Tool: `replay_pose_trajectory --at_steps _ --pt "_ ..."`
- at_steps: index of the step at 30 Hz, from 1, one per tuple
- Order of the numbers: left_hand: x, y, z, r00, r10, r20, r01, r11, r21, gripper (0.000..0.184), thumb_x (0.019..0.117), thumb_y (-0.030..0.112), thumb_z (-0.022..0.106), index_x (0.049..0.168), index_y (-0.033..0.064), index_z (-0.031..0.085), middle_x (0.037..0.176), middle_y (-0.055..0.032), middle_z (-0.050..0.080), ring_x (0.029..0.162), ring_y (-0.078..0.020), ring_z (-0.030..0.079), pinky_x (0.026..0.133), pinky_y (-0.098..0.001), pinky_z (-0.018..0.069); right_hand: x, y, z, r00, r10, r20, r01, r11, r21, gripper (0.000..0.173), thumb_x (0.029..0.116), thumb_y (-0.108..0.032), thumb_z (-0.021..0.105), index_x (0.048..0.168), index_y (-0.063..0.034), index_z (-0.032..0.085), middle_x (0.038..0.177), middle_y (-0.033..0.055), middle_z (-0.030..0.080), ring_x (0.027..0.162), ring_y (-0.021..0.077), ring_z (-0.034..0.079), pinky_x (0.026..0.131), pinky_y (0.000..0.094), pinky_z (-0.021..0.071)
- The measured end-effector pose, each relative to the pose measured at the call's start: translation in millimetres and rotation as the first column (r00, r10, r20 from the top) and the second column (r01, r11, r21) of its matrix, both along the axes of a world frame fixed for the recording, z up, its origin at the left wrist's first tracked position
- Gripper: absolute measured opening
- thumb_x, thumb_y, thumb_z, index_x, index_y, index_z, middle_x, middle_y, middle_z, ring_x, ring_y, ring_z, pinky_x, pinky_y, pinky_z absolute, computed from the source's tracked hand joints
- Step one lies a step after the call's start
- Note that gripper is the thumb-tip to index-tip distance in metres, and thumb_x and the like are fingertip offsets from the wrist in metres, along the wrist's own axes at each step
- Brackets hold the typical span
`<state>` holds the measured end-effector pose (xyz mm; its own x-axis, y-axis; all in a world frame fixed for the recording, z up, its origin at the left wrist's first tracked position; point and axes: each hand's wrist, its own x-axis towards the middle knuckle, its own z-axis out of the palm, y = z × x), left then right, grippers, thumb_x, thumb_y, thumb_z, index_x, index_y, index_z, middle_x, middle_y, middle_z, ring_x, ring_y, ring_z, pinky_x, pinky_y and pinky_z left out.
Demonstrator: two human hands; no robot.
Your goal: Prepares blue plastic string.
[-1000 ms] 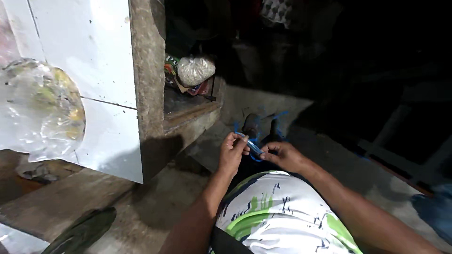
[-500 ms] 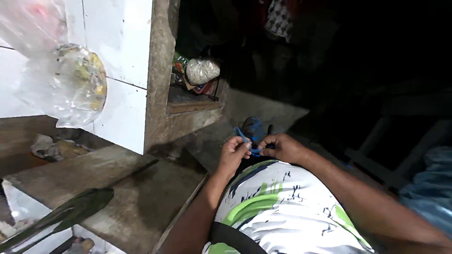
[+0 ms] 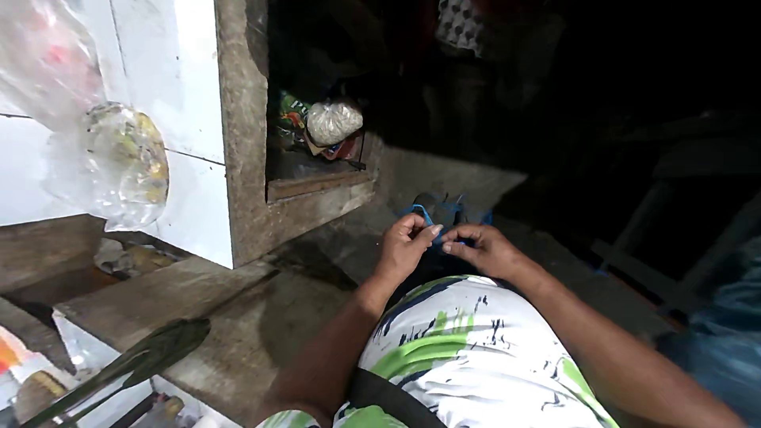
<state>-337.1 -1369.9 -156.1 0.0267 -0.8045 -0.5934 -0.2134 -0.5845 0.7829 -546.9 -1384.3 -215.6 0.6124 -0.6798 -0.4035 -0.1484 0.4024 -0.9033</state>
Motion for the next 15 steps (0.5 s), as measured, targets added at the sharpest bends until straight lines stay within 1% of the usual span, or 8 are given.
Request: replay_pose_trajectory --at_steps 2,4,7,9,11,13,15 --pt "-1.2 0.4 -1.5 0.999 -0.042 0.003 0.042 0.999 -0.024 0.016 0.0975 0.016 0.071 0.094 0.002 0.065 0.082 -0.0097 0.068 0.069 -0.0196 0.067 0.066 -0.0355 0.0607 -0.4 -1.0 0.8 0.999 -0.031 0.042 0.03 0.999 0.031 0.014 0.0933 -0.02 0.076 0.104 -0.0106 0.075 0.097 -0.0007 0.074 0.089 0.0097 0.07 0.083 0.0314 0.0606" --pt "-2.5 -0.6 -0.6 0.999 -0.045 -0.017 0.045 0.999 -0.025 0.016 0.0966 0.016 0.072 0.094 0.0017 0.065 0.081 -0.0097 0.068 0.069 -0.019 0.067 0.067 -0.0349 0.0607 0.7 -3.2 3.3 0.999 -0.028 0.043 0.025 0.997 0.077 0.012 0.0909 -0.018 0.078 0.099 -0.01 0.073 0.092 -0.0002 0.073 0.086 0.0102 0.069 0.08 0.0307 0.0598" --pt "-2.9 -0.7 -0.6 0.999 -0.044 -0.024 0.043 0.998 -0.038 0.015 0.0985 0.015 0.07 0.095 0.0018 0.065 0.083 -0.0096 0.068 0.07 -0.0187 0.068 0.067 -0.0343 0.0609 1.8 -4.9 5.7 1.0 -0.005 0.012 0.004 0.995 0.1 0.012 0.0919 -0.016 0.077 0.101 -0.0097 0.073 0.091 0.0003 0.072 0.084 0.0099 0.069 0.08 0.03 0.0594" --pt "-0.9 -1.5 1.2 0.999 -0.046 -0.017 0.046 0.999 -0.03 0.015 0.1017 0.017 0.065 0.1 0.002 0.066 0.086 -0.0097 0.069 0.072 -0.0192 0.068 0.068 -0.0346 0.0613 2.3 -6.2 6.3 1.0 -0.007 -0.001 0.007 0.997 0.075 0.009 0.0952 -0.018 0.073 0.1 -0.0102 0.074 0.09 -0.0007 0.072 0.082 0.0086 0.068 0.078 0.0291 0.0582" --pt "3.3 -1.6 2.8 0.999 -0.048 -0.015 0.047 0.999 -0.022 0.016 0.1035 0.018 0.062 0.104 0.0024 0.066 0.088 -0.0101 0.069 0.074 -0.0198 0.069 0.069 -0.0357 0.0618 4.1 -7.4 10.4 1.0 -0.018 -0.006 0.019 0.998 0.057 0.009 0.0983 -0.018 0.069 0.099 -0.0104 0.074 0.089 -0.0015 0.071 0.081 0.0073 0.066 0.076 0.0286 0.0571" --pt "4.7 -1.8 3.9 0.999 -0.024 -0.028 0.023 0.999 -0.028 0.016 0.1023 0.018 0.064 0.103 0.0022 0.066 0.087 -0.01 0.07 0.073 -0.02 0.069 0.068 -0.036 0.062 5.1 -8.6 15.6 0.999 -0.036 -0.007 0.037 0.998 0.057 0.008 0.0976 -0.017 0.07 0.097 -0.0098 0.074 0.087 -0.0009 0.071 0.078 0.0075 0.065 0.073 0.0285 0.0569" --pt "5.2 -3.9 9.0 0.999 -0.008 -0.043 0.007 0.999 -0.043 0.014 0.1008 0.016 0.066 0.103 0.0024 0.066 0.086 -0.0098 0.07 0.072 -0.0198 0.069 0.068 -0.0358 0.0621 7.4 -11.0 20.2 0.998 -0.055 -0.012 0.055 0.997 0.048 0.005 0.0946 -0.013 0.074 0.097 -0.0085 0.073 0.085 0.0004 0.071 0.075 0.0088 0.066 0.071 0.0286 0.0581"
